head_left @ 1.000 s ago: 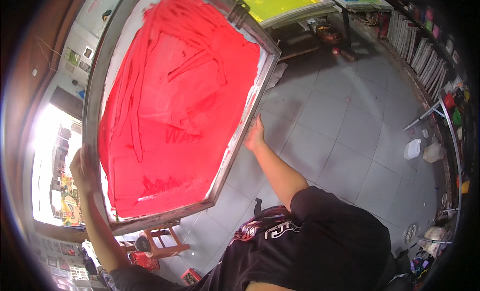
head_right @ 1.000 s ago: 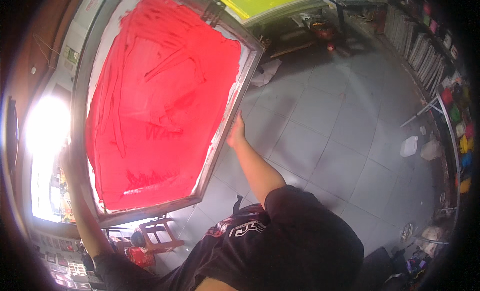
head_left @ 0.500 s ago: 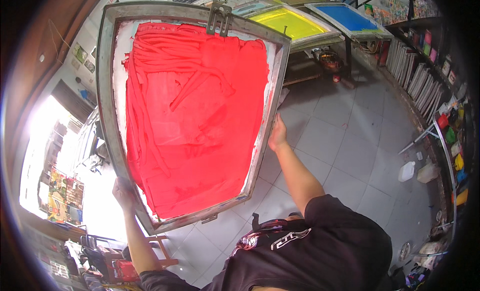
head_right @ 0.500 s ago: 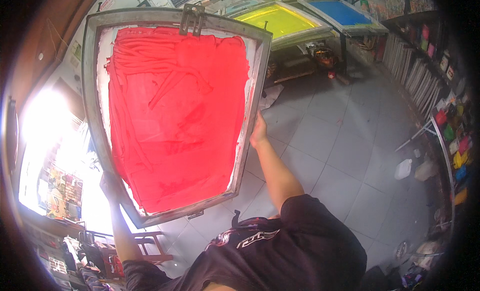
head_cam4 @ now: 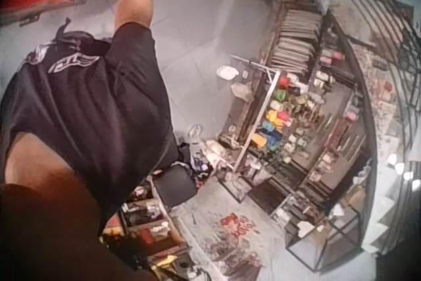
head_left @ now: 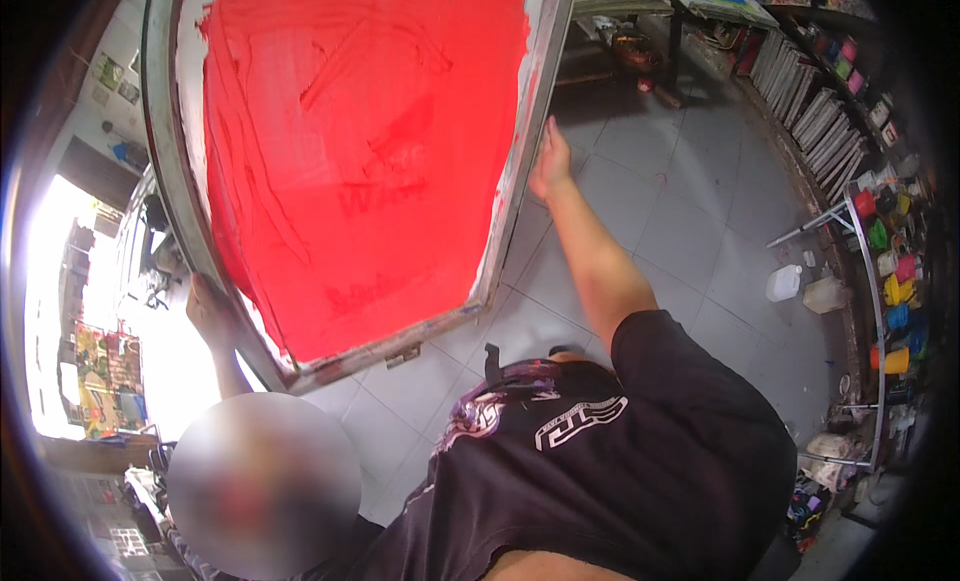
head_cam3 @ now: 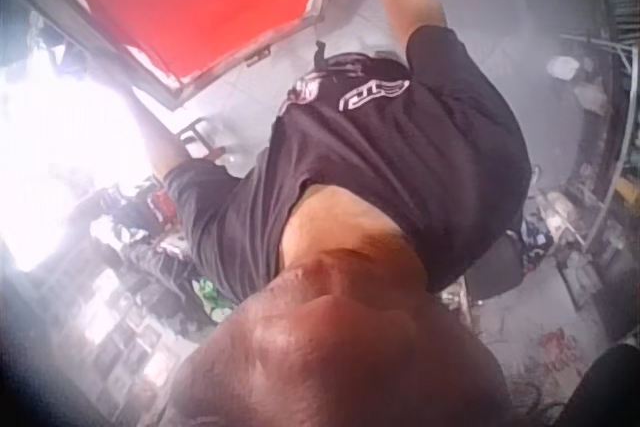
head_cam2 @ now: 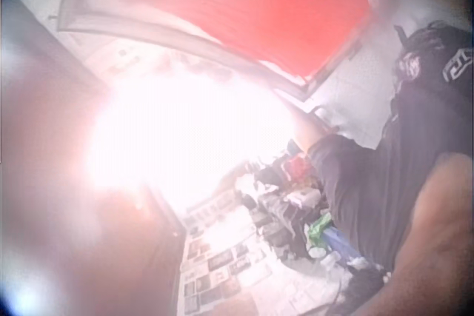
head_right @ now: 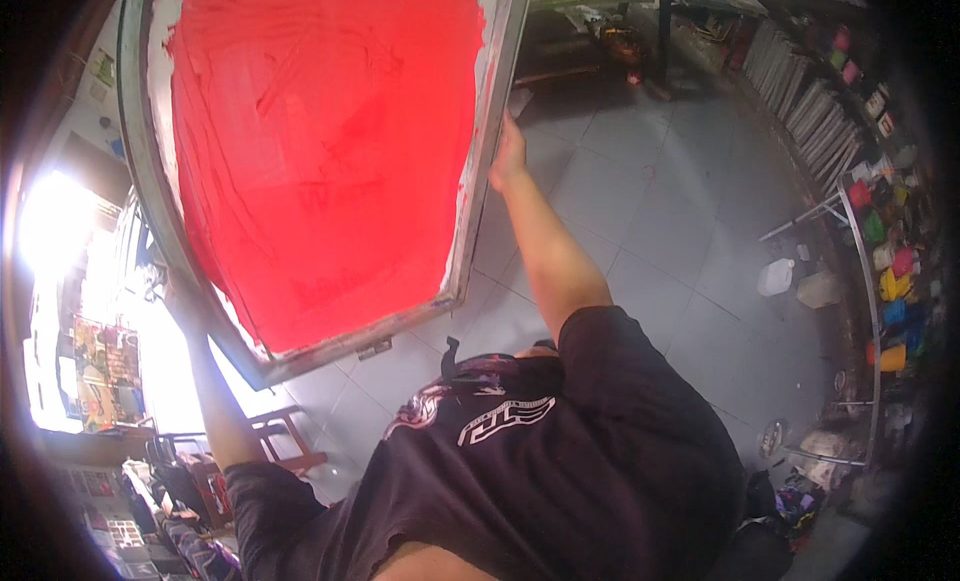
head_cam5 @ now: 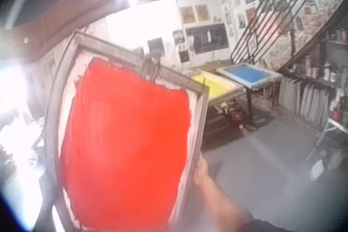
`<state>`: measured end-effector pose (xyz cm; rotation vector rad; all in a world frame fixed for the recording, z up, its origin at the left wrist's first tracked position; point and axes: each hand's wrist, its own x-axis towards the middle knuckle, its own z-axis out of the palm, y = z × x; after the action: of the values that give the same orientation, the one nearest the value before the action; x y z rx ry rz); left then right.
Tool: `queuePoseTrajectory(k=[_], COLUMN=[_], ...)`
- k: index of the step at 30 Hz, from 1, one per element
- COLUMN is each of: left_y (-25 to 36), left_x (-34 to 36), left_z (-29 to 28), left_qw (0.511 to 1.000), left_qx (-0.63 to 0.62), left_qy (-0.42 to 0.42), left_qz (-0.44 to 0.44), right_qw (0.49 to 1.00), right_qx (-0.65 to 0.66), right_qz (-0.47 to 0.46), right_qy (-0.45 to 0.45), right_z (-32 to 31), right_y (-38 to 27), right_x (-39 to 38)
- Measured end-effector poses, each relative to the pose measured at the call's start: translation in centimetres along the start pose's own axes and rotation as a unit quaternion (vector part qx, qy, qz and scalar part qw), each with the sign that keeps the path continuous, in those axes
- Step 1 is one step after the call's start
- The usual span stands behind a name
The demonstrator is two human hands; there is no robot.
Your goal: The person spreads red ink across a screen printing frame using a squeegee, repeatedly dipping the squeegee into a red ink container and smoothing the ink layer. The person lifts and repositions the screen frame multiple times during the process.
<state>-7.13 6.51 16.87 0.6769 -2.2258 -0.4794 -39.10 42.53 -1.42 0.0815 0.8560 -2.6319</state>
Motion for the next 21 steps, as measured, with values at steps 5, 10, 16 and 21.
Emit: queuePoseTrajectory(k=[5,10,16,21], left_y=[-4.2,-7.3,-13.3,-18.3], left_x=[0.6,1.7,3.4,4.2], left_z=[-0.9,-1.3,-3.1,-4.8], left_qw=[0.995,0.994,0.991,0.992], left_qx=[0.095,0.077,0.091,0.009], left_qy=[0.002,0.048,0.037,0.035], left_qz=[-0.013,-0.054,-0.088,-0.123], right_qw=[0.998,0.989,0.966,0.936], right_qx=[-0.04,-0.131,-0.152,-0.167], right_qz=[0.015,0.007,-0.017,-0.039], right_qy=[-0.049,-0.063,-0.21,-0.307], right_z=[-0.4,2.8,8.8,15.3], right_y=[0.4,-0.7,-1.2,-0.1], right_x=[1.5,3.2,7.7,7.9])
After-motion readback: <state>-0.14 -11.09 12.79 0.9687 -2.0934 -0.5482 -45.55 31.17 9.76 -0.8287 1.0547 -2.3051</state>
